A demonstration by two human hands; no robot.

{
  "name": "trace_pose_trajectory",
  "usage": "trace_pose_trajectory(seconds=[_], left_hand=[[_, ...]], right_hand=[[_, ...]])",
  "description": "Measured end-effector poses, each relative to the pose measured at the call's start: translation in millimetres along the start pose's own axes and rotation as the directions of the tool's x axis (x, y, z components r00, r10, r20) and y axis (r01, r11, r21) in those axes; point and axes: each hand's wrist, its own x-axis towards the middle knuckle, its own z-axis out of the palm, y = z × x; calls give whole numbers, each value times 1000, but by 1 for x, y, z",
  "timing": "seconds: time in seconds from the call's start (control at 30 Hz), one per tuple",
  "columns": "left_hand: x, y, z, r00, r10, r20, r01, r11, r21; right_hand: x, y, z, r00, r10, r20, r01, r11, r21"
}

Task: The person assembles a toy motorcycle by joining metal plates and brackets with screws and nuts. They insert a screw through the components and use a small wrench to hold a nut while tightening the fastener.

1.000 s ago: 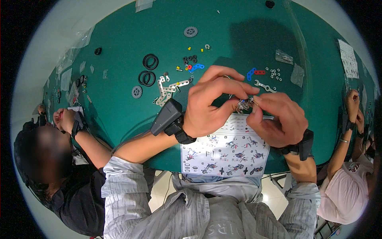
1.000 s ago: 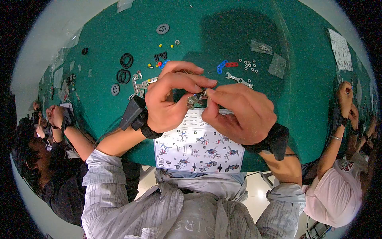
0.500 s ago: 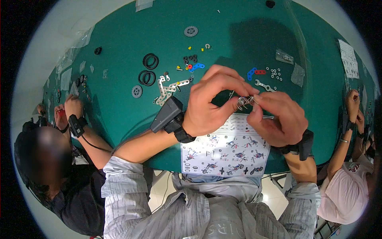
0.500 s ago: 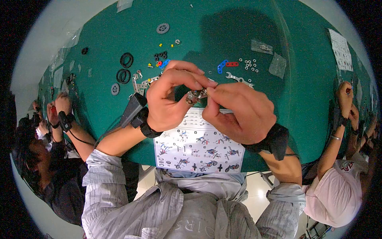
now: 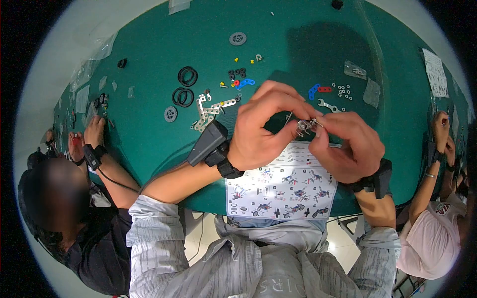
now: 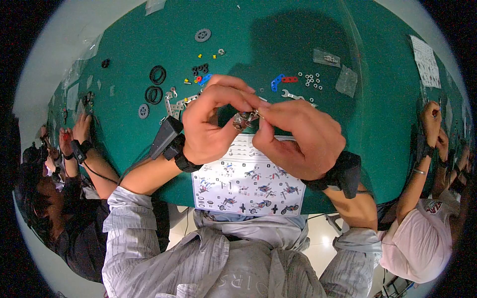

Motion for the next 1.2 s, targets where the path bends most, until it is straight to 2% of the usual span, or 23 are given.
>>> trace_pose_trajectory(seconds=[0.07, 0.17, 0.27, 0.37, 0.47, 0.57, 0.67, 0.77, 0.87, 1.2], left_hand=[[0, 2, 2, 1000, -24, -2, 24, 999, -42], [1, -1, -1, 1000, 19, 18, -19, 1000, 11], [0, -1, -1, 1000, 26, -4, -26, 999, 34], [-1, -5, 0, 999, 53, 2, -53, 998, 44], [1, -3, -1, 999, 42, 25, -42, 999, 11], [-1, 0, -5, 993, -19, 118, 17, 1000, 14], [-1, -7, -6, 985, 65, 158, -74, 996, 50], [2, 1, 0, 997, 50, 52, -49, 999, -20], [7, 2, -9, 977, 109, 186, -106, 994, -29], [20, -2, -21, 928, 221, 300, -233, 972, 6]], right_hand=[[1, 0, 0, 998, -67, -18, 66, 997, -37], [1, 0, 0, 999, -48, -3, 48, 998, -34], [-1, 2, -1, 998, 60, 25, -61, 997, 55], [-1, 1, 0, 999, 46, 23, -47, 998, 46], [1, 0, 0, 999, -43, -13, 42, 999, -33], [2, 1, 2, 995, -96, -32, 94, 993, -65], [1, 1, 1, 996, -87, -19, 86, 995, -51], [3, 3, -3, 996, -87, 2, 87, 995, -50], [5, 6, -2, 992, -122, -24, 121, 992, -31], [10, 6, -6, 984, -168, -54, 167, 986, -13]])
